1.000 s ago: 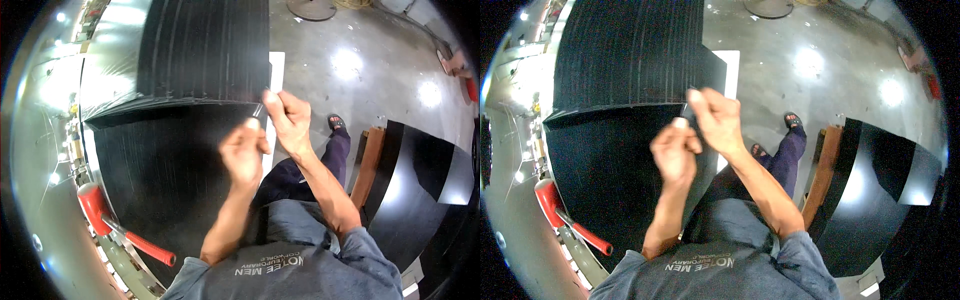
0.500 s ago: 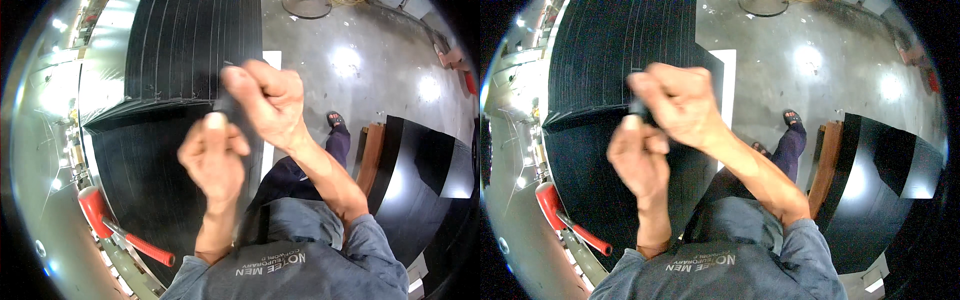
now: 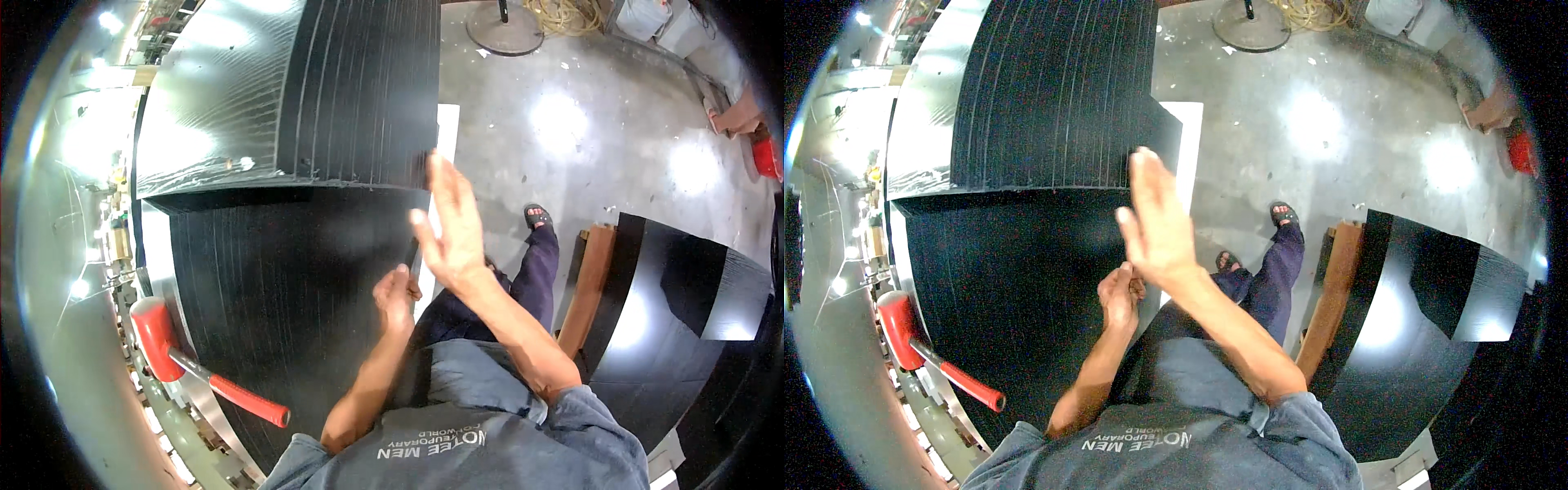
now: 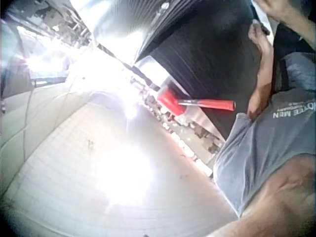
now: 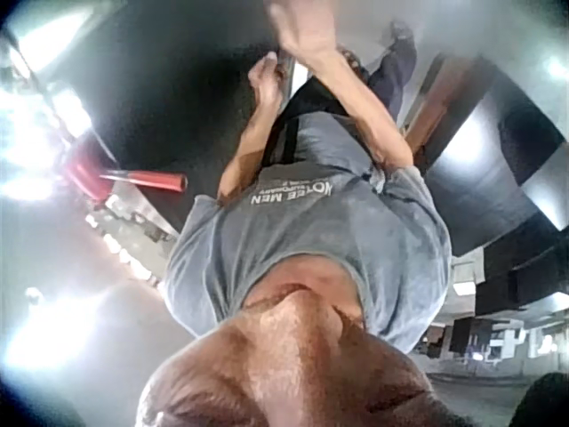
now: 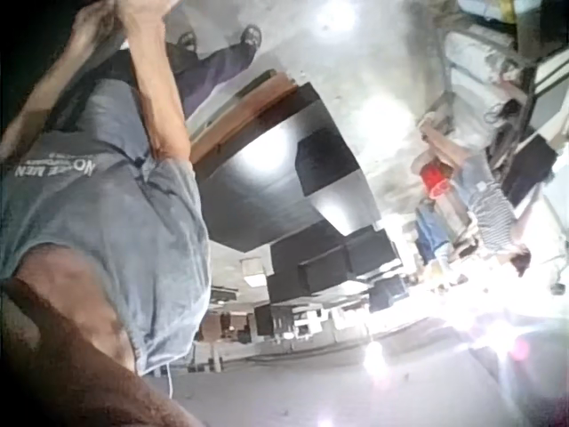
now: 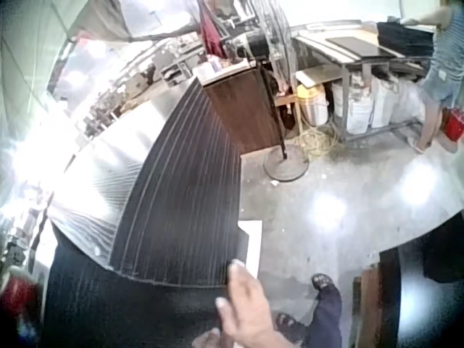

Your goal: Use a small scraping tool to clean excess material from the edges of stacked furniture panels and reorganize the stack.

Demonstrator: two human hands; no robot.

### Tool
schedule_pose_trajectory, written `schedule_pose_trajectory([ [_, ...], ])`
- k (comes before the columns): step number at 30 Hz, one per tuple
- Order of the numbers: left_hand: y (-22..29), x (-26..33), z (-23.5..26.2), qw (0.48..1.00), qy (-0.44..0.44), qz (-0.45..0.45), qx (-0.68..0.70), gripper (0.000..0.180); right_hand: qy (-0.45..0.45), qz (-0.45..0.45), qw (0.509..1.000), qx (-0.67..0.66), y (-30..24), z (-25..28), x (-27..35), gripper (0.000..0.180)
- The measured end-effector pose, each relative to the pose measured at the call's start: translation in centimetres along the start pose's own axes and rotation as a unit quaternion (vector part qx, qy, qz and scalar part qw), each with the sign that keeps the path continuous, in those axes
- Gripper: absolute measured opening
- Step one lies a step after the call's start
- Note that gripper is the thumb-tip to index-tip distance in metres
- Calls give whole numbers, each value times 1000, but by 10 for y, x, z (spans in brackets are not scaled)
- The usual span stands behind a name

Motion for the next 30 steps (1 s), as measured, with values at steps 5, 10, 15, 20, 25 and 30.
schedule_pose_trajectory([
  [5,-8,7,15,999,51,-4,6,38,3,38,999,-15,-24,-16,21,73],
  [10,-3,12,19,993,109,-27,25,31,-86,128,987,-36,-52,-10,41,69],
  [15,-1,14,16,997,20,14,80,31,35,74,997,9,-36,21,-34,80],
  [20,-2,24,23,993,64,13,101,33,-9,113,993,-20,-63,-18,4,77],
  [25,-4,17,36,986,-4,-163,-41,34,-57,180,980,-55,-109,13,11,76],
  [30,1,32,15,994,18,3,103,32,31,187,981,-30,-116,29,-69,84],
])
Point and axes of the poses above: each hand's wrist, its own x-axis away from the middle knuckle, its own z-axis out of the back of the hand, y = z × x, the point moved 7 cm from there along -x, towards the middle knuckle, and after that the axes turned 3 degrees about -y, right-handed, at the moved point
